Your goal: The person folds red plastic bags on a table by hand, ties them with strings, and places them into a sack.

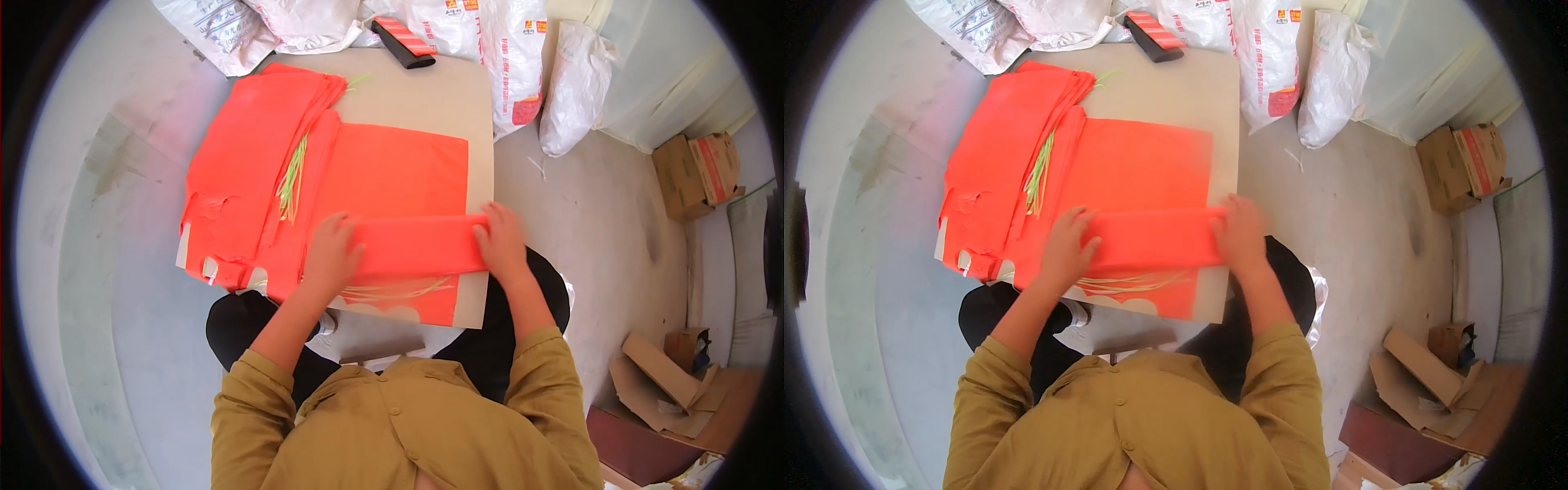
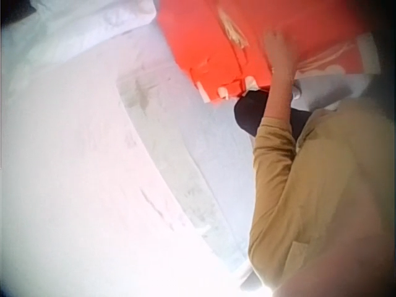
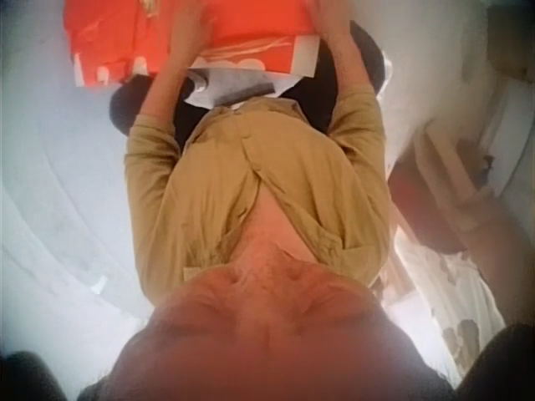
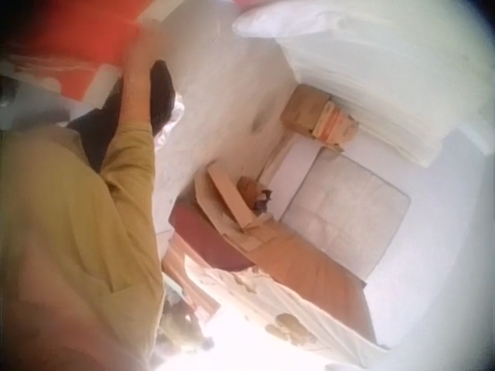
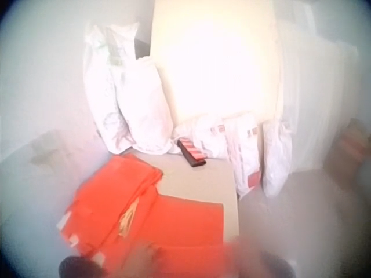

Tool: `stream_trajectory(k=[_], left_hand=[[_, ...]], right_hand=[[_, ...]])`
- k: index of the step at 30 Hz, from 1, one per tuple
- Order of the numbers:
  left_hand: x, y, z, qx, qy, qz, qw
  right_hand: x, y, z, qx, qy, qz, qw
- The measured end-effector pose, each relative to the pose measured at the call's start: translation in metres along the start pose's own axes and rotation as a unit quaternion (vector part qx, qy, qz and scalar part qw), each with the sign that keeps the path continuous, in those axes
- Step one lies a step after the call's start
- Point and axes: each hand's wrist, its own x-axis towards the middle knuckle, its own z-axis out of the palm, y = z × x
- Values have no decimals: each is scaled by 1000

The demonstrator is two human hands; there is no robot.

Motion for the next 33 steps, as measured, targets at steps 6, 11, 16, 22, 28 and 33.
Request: stream_trajectory(k=[6, 11, 16, 22, 28, 33], left_hand=[[-8, 35, 19, 108, -120, 104, 981], [-6, 26, 24, 110, -163, 69, 978], [-7, 25, 22, 111, -166, 87, 976], [-9, 25, 22, 118, -156, 89, 977], [-12, 17, 27, 125, -137, 100, 977], [-11, 19, 27, 106, -130, 105, 980]], right_hand=[[-8, -91, 20, -25, -143, -178, 973], [-8, -84, 25, 4, -180, -113, 977], [-12, -49, 13, -56, -195, -6, 979], [-43, 21, 13, 136, -57, 241, 959], [-40, 5, -15, 337, -66, 384, 857], [-37, 9, -21, 509, -65, 437, 739]])
